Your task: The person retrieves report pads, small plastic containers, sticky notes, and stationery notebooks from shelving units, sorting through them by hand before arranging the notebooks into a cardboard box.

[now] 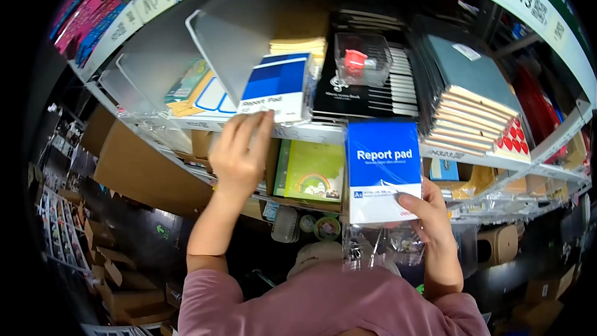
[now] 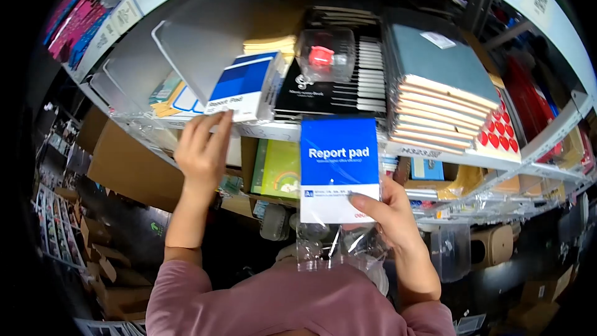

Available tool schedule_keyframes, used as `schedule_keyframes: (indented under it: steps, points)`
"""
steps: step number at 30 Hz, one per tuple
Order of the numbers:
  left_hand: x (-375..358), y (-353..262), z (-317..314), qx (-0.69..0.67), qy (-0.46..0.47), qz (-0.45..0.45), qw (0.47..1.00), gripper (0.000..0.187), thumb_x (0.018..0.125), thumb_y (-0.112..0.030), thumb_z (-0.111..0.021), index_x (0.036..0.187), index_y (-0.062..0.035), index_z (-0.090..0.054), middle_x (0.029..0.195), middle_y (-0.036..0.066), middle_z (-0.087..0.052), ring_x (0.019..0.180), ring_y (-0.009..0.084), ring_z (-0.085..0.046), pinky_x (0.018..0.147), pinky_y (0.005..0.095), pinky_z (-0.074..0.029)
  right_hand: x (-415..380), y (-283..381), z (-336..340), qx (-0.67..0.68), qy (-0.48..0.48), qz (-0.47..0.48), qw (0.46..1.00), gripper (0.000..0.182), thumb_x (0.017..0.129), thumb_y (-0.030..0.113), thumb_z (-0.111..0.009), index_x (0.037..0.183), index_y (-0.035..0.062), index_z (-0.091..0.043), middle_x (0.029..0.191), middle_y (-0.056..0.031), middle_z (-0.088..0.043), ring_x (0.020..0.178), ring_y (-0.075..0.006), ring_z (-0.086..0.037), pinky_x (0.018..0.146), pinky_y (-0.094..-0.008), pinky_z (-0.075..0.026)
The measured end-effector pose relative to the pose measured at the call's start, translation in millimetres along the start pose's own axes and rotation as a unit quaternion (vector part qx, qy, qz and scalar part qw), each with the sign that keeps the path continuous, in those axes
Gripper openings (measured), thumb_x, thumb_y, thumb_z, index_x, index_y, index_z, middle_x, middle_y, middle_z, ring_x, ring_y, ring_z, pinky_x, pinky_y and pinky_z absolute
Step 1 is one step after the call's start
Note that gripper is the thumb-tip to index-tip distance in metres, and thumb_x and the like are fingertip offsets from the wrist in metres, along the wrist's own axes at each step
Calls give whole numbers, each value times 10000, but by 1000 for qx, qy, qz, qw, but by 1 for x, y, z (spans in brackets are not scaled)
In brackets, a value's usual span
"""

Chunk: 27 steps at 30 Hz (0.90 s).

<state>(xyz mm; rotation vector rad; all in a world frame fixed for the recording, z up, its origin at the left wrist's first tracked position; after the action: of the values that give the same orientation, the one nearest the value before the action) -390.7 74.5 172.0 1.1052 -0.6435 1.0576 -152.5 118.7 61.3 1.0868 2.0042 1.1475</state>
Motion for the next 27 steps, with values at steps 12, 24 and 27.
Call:
schedule_keyframes:
  steps: [12, 24, 27]
  points:
    - [-33, 23, 7, -12, -107, 116, 987, 454, 658, -68, -782, 1044, -66, -544, 1009, 87, -532, 916, 266, -516, 765, 375, -377, 0, -9, -1, 5, -6, 4, 1000, 422, 781, 67, -628, 1161, -69, -505, 975, -178, -642, 762, -239, -670, 541, -349, -591]
    - [0, 55, -13, -109, 11, 115, 987, 261, 771, 55, -614, 1028, 12, -631, 954, 157, -672, 754, 223, -678, 672, 292, -541, 0, -7, -17, -16, 15, -19, 1000, 381, 810, 65, -621, 1165, -36, -529, 998, -134, -643, 807, -204, -663, 592, -340, -596]
    - [1, 82, 22, -124, -105, 285, 945, 173, 829, 22, -619, 999, 43, -645, 848, 129, -689, 704, 119, -655, 633, 241, -513, 2, -6, -22, -3, 34, -18, 999, 368, 815, 59, -618, 1160, -36, -531, 998, -134, -643, 808, -203, -663, 593, -341, -596]
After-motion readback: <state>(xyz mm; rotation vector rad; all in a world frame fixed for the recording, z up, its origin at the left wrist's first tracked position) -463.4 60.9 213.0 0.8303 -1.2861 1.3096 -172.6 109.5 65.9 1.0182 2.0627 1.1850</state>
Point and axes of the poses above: each hand's wrist, its own x-axis towards the middle knuckle, its own z-axis out of the back of the hand, y = z × x, the point moved 8 cm from there along x, towards the middle knuckle
